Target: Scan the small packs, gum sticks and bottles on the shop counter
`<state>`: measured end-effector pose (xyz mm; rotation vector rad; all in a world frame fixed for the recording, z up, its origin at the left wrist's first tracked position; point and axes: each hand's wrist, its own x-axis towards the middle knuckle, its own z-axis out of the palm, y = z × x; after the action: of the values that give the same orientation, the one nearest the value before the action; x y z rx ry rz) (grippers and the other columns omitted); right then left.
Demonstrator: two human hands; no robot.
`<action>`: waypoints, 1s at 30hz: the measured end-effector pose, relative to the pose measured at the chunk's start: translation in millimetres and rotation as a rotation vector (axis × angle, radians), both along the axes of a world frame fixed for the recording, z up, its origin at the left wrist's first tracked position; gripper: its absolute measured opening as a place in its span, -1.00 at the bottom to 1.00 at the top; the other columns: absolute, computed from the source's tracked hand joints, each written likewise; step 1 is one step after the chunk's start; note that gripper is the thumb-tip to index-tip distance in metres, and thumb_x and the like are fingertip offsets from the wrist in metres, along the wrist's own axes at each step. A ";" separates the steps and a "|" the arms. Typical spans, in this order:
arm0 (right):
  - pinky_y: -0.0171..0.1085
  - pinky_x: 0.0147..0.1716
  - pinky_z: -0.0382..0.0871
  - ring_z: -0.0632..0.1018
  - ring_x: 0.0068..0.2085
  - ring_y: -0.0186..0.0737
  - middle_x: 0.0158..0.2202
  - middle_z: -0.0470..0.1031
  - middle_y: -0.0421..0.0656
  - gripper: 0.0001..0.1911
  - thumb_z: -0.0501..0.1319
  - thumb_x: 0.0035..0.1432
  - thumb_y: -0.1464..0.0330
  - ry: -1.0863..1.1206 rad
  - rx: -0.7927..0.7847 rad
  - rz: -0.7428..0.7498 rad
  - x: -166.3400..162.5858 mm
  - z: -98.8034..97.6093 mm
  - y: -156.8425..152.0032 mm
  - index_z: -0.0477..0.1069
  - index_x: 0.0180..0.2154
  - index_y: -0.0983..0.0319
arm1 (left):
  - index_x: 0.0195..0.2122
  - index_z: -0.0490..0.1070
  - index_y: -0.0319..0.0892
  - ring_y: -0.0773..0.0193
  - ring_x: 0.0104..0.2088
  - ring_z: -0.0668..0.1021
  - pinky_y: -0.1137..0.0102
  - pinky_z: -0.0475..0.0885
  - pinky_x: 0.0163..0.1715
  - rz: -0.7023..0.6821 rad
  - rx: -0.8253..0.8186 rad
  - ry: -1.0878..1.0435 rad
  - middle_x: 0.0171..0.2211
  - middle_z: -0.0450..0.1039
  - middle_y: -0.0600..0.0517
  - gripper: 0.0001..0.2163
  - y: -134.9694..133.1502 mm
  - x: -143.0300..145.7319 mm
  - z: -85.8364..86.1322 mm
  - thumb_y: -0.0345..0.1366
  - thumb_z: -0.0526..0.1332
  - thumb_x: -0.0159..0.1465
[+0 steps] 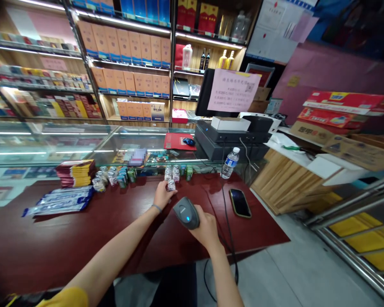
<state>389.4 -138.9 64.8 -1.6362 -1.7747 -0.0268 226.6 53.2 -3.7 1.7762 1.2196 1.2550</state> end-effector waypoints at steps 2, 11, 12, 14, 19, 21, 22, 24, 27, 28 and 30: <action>-0.27 -0.43 0.41 0.64 -0.43 -0.06 -0.45 0.59 -0.19 -0.59 0.21 -0.07 0.41 0.008 0.006 -0.018 7.0 -0.8 -3.3 0.36 -0.09 0.16 | -0.29 0.40 -0.16 0.13 -0.20 0.45 0.25 0.35 -0.14 -0.001 0.003 -0.020 -0.28 0.33 0.00 -0.67 4.8 11.6 -4.1 -0.37 0.49 -0.04; -0.30 -0.46 0.38 0.64 -0.42 -0.08 -0.44 0.60 -0.19 -0.60 0.23 -0.04 0.41 0.019 0.001 -0.004 18.9 -5.4 -4.3 0.35 -0.08 0.16 | -0.29 0.36 -0.14 -0.07 0.01 0.39 0.04 0.24 0.13 -0.013 -0.001 -0.235 -0.22 0.30 -0.05 -0.63 22.6 41.9 -17.4 -0.39 0.49 -0.06; -0.29 -0.46 0.38 0.64 -0.42 -0.07 -0.45 0.60 -0.19 -0.60 0.24 -0.04 0.40 0.015 0.006 -0.008 19.5 -5.9 -4.0 0.35 -0.08 0.16 | -0.28 0.36 -0.14 -0.07 0.02 0.38 0.03 0.22 0.14 -0.007 -0.006 -0.228 -0.21 0.30 -0.06 -0.63 23.3 43.5 -18.8 -0.36 0.49 -0.04; -0.29 -0.47 0.38 0.64 -0.43 -0.06 -0.46 0.59 -0.19 -0.59 0.24 -0.06 0.40 0.007 0.017 -0.015 20.4 -6.9 -3.5 0.35 -0.09 0.16 | -0.25 0.36 -0.15 -0.09 0.04 0.37 0.02 0.21 0.16 0.008 -0.003 -0.217 -0.19 0.30 -0.06 -0.63 24.0 45.4 -21.0 -0.33 0.48 -0.02; -0.30 -0.46 0.37 0.63 -0.43 -0.09 -0.44 0.60 -0.20 -0.62 0.22 -0.04 0.41 0.043 -0.013 0.004 20.7 -8.1 -2.9 0.34 -0.10 0.16 | -0.18 0.35 -0.16 -0.09 0.07 0.37 0.01 0.18 0.18 0.017 0.015 -0.199 -0.15 0.32 -0.10 -0.60 23.1 46.0 -20.8 -0.35 0.46 0.00; -0.30 -0.46 0.37 0.63 -0.43 -0.09 -0.45 0.59 -0.20 -0.62 0.23 -0.04 0.40 0.041 -0.020 0.004 20.2 -8.0 -2.9 0.34 -0.10 0.16 | -0.13 0.35 -0.17 -0.10 0.08 0.37 0.01 0.16 0.19 0.007 0.035 -0.241 -0.11 0.32 -0.12 -0.54 21.3 46.2 -18.6 -0.34 0.48 -0.03; -0.30 -0.46 0.37 0.63 -0.43 -0.09 -0.45 0.59 -0.21 -0.61 0.24 -0.05 0.41 0.034 -0.019 0.001 19.9 -7.7 -3.1 0.34 -0.10 0.16 | -0.11 0.34 -0.18 -0.10 0.09 0.37 0.00 0.16 0.20 0.009 0.047 -0.256 -0.10 0.32 -0.12 -0.51 19.8 46.1 -17.2 -0.33 0.49 -0.04; -0.29 -0.46 0.38 0.64 -0.42 -0.08 -0.44 0.60 -0.20 -0.60 0.24 -0.06 0.42 0.020 -0.022 -0.003 19.0 -6.6 -3.7 0.34 -0.10 0.16 | -0.07 0.34 -0.19 -0.10 0.08 0.37 0.00 0.18 0.19 0.039 0.067 -0.241 -0.09 0.32 -0.12 -0.46 15.3 44.6 -13.6 -0.30 0.51 -0.06; -0.29 -0.47 0.39 0.64 -0.43 -0.08 -0.44 0.60 -0.20 -0.60 0.23 -0.06 0.42 0.004 -0.016 -0.014 15.7 -4.3 -4.7 0.34 -0.10 0.15 | 0.01 0.33 -0.18 -0.04 0.01 0.42 0.03 0.27 0.13 0.109 0.087 -0.179 -0.08 0.32 -0.12 -0.43 5.9 32.1 -7.1 -0.24 0.49 -0.01; -0.29 -0.47 0.38 0.63 -0.44 -0.08 -0.45 0.60 -0.20 -0.62 0.23 -0.06 0.41 -0.002 -0.006 -0.018 13.7 -3.7 -4.7 0.34 -0.11 0.15 | 0.03 0.33 -0.18 -0.01 -0.03 0.43 0.06 0.31 0.09 0.125 0.096 -0.171 -0.07 0.32 -0.13 -0.44 2.8 23.6 -4.9 -0.22 0.47 0.03; -0.28 -0.48 0.38 0.63 -0.46 -0.07 -0.47 0.59 -0.21 -0.64 0.23 -0.05 0.41 -0.011 0.018 -0.022 7.5 -3.5 -3.0 0.35 -0.13 0.14 | 0.07 0.33 -0.18 0.05 -0.09 0.45 0.12 0.37 0.03 0.149 0.119 -0.170 -0.09 0.33 -0.13 -0.50 -2.4 -1.4 -1.1 -0.19 0.40 0.13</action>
<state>396.9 -141.8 61.3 -1.6456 -1.7595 -0.0621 225.2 50.9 -4.9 1.6461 1.2196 1.5597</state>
